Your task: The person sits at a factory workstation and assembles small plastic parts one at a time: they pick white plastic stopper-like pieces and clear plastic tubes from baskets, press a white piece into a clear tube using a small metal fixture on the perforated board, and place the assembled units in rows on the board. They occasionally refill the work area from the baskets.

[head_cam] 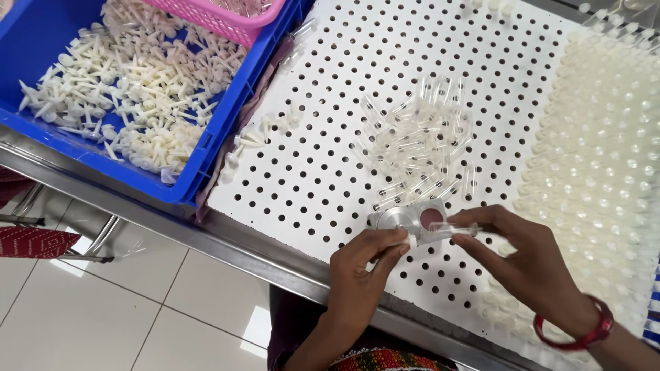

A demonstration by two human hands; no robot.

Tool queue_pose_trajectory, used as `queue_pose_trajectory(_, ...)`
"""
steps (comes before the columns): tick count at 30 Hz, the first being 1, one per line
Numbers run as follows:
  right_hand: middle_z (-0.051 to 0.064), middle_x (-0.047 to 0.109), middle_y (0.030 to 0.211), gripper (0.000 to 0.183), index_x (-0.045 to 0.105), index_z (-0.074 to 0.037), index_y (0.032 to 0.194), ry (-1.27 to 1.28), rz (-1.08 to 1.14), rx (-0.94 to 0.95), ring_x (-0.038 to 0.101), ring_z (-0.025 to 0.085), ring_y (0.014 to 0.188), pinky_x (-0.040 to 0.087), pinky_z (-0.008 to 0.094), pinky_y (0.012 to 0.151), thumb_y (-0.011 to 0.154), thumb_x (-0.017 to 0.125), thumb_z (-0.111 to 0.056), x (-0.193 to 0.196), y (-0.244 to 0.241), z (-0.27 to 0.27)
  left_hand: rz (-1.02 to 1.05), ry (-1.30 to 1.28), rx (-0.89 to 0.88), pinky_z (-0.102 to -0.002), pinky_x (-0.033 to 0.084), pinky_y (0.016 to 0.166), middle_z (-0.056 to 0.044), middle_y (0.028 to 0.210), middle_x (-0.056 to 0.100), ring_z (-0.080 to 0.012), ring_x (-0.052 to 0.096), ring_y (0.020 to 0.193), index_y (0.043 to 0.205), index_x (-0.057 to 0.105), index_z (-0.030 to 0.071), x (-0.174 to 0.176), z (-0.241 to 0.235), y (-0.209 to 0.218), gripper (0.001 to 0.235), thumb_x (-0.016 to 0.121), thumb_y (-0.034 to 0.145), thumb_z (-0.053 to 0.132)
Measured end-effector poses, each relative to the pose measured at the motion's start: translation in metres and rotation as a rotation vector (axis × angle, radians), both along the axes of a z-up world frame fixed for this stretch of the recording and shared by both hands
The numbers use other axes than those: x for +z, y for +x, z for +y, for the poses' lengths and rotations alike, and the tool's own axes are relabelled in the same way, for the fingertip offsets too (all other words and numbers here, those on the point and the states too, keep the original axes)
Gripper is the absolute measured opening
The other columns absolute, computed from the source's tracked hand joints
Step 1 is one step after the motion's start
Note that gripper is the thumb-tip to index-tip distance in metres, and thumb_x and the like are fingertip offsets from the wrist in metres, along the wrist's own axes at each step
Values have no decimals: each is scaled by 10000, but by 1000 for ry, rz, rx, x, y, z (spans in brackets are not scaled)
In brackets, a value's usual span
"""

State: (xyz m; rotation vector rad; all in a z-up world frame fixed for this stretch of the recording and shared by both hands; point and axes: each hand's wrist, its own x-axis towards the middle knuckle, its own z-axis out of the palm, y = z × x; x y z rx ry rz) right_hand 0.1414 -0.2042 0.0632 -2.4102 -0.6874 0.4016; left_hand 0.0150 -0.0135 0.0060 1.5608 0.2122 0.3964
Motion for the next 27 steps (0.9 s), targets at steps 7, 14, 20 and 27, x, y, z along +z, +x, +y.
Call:
queue_pose_trajectory(7, 92, 817, 1002, 286, 796, -78, 1104, 376, 148, -106, 746, 160, 891, 601, 290, 732, 830, 790, -160, -14, -22, 5, 136, -515, -86, -263, 606, 830, -85, 1042, 691, -118, 705, 906, 1211, 754, 6, -20, -5, 4, 250, 712, 968, 48)
queue_pose_trajectory(14, 73, 822, 1062, 252, 774, -60, 1101, 462, 221, 94, 798, 182, 987, 663, 341, 852, 874, 761, -170, -38, 11, 8, 258, -69, -184, -307, 595, 722, -128, 983, 719, -194, 728, 841, 1204, 773, 54, 16, 28, 20, 258, 714, 952, 57)
queue_pose_trajectory(20, 48, 803, 1063, 517, 641, -150, 1330, 296, 437, -82, 794, 169, 978, 639, 331, 887, 882, 659, -408, -8, 127, 54, -188, 1132, 49, -458, 496, 1052, -184, 1393, 604, -351, 602, 1270, 1396, 649, 101, 4, 69, 61, 531, 645, 886, -46)
queue_pose_trajectory(27, 48, 780, 970, 151, 807, -161, 1040, -162, -936, -95, 713, 257, 927, 521, 452, 808, 996, 845, -299, -47, 359, -10, 368, 1723, 4, -496, 357, 1127, -150, 1418, 562, -333, 502, 1348, 1358, 577, 40, -23, 195, 51, 599, 563, 760, 64)
